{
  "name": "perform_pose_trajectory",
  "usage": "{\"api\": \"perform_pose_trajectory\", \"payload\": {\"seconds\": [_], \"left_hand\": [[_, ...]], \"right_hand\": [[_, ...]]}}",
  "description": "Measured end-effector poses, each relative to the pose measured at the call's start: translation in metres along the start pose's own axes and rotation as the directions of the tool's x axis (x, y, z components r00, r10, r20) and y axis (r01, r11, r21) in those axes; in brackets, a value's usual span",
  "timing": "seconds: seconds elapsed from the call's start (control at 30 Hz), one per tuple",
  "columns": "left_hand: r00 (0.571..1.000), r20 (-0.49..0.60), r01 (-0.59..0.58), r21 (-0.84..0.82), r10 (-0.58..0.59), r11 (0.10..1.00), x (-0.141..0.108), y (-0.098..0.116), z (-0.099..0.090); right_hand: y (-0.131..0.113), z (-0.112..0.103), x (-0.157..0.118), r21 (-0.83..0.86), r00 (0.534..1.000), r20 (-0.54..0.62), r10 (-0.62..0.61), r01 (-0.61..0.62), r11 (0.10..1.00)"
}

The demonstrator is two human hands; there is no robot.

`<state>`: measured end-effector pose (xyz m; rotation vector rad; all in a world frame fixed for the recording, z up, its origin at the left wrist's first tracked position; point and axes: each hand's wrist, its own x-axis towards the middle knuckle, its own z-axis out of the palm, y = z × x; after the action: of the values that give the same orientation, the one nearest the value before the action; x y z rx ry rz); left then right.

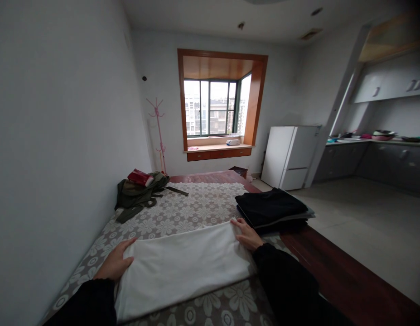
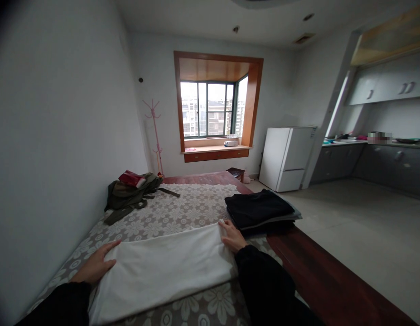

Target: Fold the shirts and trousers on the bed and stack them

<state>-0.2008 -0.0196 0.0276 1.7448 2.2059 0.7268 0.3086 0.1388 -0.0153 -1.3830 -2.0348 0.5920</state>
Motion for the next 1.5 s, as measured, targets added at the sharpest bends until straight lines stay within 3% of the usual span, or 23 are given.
{"api": "perform_pose_trajectory", "payload": {"seconds": [0.23,0.4,0.5,0.57,0.67,0.77,0.9,1.03,1.2,1.4,1.5], "left_hand": [[1.000,0.016,-0.013,0.027,0.012,1.000,-0.001,-0.003,0.000],[1.000,0.022,-0.022,0.121,0.020,0.992,-0.002,0.002,-0.006],[0.998,0.026,-0.054,0.233,0.050,0.971,-0.015,0.032,0.001],[0.985,0.069,-0.171,0.250,0.158,0.953,-0.030,0.063,0.018],[0.918,0.106,-0.397,0.190,0.383,0.898,-0.056,0.106,0.052],[0.842,0.154,-0.538,0.169,0.517,0.826,-0.073,0.126,0.080],[0.812,0.247,-0.575,0.182,0.529,0.797,-0.079,0.122,0.092],[0.806,0.229,-0.588,0.199,0.546,0.784,-0.073,0.113,0.092],[0.806,0.318,-0.568,0.183,0.499,0.802,-0.065,0.107,0.091],[0.885,0.285,-0.445,0.281,0.368,0.850,-0.063,0.111,0.085],[0.931,0.245,-0.346,0.352,0.272,0.869,-0.067,0.093,0.078]], "right_hand": [[-0.004,0.002,-0.001,-0.067,1.000,0.018,-0.013,0.015,0.998],[-0.014,-0.005,-0.006,-0.209,0.999,0.042,0.012,-0.003,0.978],[-0.036,-0.008,-0.014,-0.361,1.000,-0.019,0.002,-0.008,0.933],[-0.059,-0.004,-0.022,-0.416,0.994,-0.046,-0.094,0.067,0.907],[-0.099,0.015,-0.036,-0.327,0.945,0.084,-0.315,0.324,0.888],[-0.127,0.039,-0.053,-0.173,0.846,0.280,-0.454,0.509,0.843],[-0.134,0.056,-0.068,-0.088,0.771,0.444,-0.457,0.545,0.834],[-0.128,0.055,-0.068,-0.077,0.760,0.487,-0.432,0.529,0.845],[-0.130,0.051,-0.065,-0.066,0.749,0.516,-0.416,0.519,0.852],[-0.139,0.047,-0.068,-0.078,0.751,0.555,-0.357,0.475,0.877],[-0.138,0.046,-0.068,-0.074,0.748,0.558,-0.358,0.475,0.877]]}}
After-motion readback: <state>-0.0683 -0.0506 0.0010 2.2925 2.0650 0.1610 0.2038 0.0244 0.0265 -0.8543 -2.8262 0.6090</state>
